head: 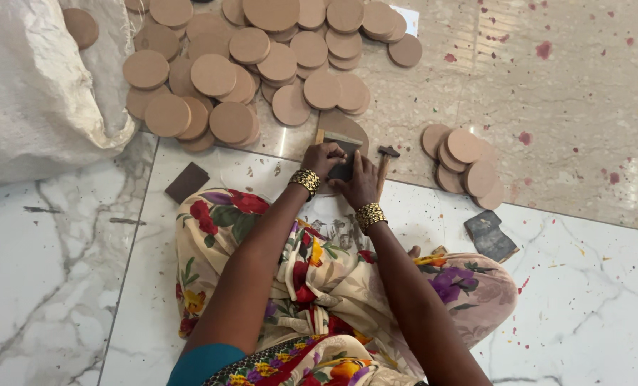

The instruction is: The person sits on the floor and repeatedly places round wooden discs into a small wooden mold, hammering them with a mallet, then sets the pressed discs onto a growing pile beside them. They pick each disc from a large pile, fit it into the mold, strike it, and move the finished disc aside.

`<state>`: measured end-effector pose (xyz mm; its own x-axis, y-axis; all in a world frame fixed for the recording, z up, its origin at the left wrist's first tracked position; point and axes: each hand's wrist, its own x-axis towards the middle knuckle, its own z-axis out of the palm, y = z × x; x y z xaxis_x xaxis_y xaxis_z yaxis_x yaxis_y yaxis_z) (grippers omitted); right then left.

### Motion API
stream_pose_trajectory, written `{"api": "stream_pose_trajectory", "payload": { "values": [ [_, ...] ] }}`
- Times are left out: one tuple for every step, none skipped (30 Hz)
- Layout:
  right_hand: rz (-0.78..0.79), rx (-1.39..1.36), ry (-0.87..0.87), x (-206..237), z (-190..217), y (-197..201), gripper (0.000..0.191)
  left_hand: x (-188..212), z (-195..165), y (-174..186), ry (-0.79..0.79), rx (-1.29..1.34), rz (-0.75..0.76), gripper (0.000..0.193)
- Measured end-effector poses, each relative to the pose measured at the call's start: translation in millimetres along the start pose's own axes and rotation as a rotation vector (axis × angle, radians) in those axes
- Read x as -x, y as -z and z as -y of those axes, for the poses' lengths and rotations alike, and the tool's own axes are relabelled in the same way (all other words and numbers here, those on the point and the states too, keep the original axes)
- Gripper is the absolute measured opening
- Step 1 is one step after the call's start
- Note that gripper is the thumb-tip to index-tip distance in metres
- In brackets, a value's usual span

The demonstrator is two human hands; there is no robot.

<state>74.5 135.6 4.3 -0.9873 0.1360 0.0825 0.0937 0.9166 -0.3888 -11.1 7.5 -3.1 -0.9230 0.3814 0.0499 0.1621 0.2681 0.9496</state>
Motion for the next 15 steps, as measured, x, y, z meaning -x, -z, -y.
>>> {"api": "stream_pose_trajectory", "payload": {
  "values": [
    [0.000, -0.009, -0.002, 1.3, 0.9, -2.3, 0.118, 0.8, 0.6, -0.2, -0.001, -0.033, 0.004, 0.016],
    [-0.001, -0.019, -0.002, 2.2, 2.6, -4.6, 0.119, 1.5, 1.0, 0.0, 0.006, -0.022, 0.013, 0.016],
    [-0.002, -0.030, -0.001, 2.5, 4.5, -6.7, 0.120, 1.8, 1.4, 0.8, 0.011, -0.013, 0.020, 0.017],
    [0.000, -0.010, -0.020, 3.3, 6.0, -8.2, 0.119, 2.2, 2.0, 1.7, 0.018, -0.005, 0.028, 0.017],
    [0.000, 0.011, -0.038, 3.5, 7.6, -9.2, 0.117, 2.1, 2.2, 2.1, 0.027, 0.006, 0.034, 0.017],
    [-0.002, 0.031, -0.055, 3.5, 8.7, -9.5, 0.115, 1.1, 2.4, 2.4, 0.034, 0.017, 0.041, 0.017],
    [-0.012, 0.019, -0.042, 2.7, 9.4, -9.3, 0.115, -0.2, 2.5, 3.2, 0.039, 0.028, 0.049, 0.017],
    [-0.020, 0.012, -0.033, 1.9, 9.7, -8.7, 0.115, -1.1, 2.7, 3.5, 0.037, 0.002, 0.049, 0.017],
    [-0.026, 0.007, -0.024, 2.0, 9.1, -7.4, 0.115, -1.6, 2.5, 3.3, 0.036, -0.019, 0.048, 0.016],
    [-0.023, 0.006, -0.024, 1.9, 8.2, -6.2, 0.115, -2.4, 2.4, 3.3, 0.032, -0.043, 0.043, 0.016],
    [-0.021, 0.003, -0.021, 0.9, 8.1, -5.6, 0.115, -2.9, 2.4, 3.2, 0.028, -0.021, 0.038, 0.016],
    [-0.016, -0.001, -0.019, 0.7, 7.7, -5.2, 0.115, -2.3, 2.7, 2.9, 0.028, 0.001, 0.033, 0.016],
    [-0.010, -0.005, -0.023, 0.6, 7.2, -5.3, 0.116, -1.0, 2.7, 2.5, 0.029, 0.023, 0.029, 0.016],
    [-0.005, -0.009, -0.027, 1.0, 7.2, -6.0, 0.117, 0.1, 2.6, 2.2, 0.021, -0.002, 0.025, 0.015],
    [-0.001, -0.012, -0.031, 0.8, 6.9, -6.8, 0.117, 0.4, 2.4, 2.1, 0.012, -0.026, 0.021, 0.015]
  ]
}}
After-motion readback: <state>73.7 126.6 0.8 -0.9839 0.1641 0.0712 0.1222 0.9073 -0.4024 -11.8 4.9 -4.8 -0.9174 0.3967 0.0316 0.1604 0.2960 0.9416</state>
